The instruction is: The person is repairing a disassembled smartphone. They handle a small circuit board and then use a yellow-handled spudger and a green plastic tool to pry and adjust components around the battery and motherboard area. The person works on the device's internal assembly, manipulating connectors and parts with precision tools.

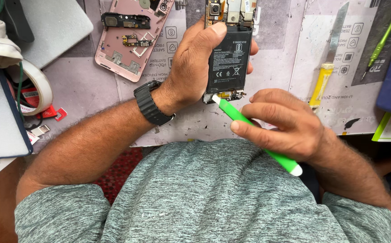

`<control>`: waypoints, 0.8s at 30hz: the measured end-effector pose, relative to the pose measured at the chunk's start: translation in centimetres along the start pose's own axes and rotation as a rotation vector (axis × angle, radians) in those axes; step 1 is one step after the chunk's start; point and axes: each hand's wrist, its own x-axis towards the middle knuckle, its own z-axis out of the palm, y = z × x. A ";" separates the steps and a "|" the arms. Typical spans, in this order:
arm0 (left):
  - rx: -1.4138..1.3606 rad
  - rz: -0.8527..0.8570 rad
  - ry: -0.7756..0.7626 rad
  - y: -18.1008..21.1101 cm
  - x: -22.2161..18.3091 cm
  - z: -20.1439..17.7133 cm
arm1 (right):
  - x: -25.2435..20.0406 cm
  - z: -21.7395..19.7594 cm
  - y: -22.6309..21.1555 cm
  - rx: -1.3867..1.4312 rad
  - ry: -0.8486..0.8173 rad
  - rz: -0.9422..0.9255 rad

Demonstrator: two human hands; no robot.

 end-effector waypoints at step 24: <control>0.111 0.008 -0.046 0.2 -0.2 0.1 | -1.0 2.2 -0.6 0.209 0.329 0.342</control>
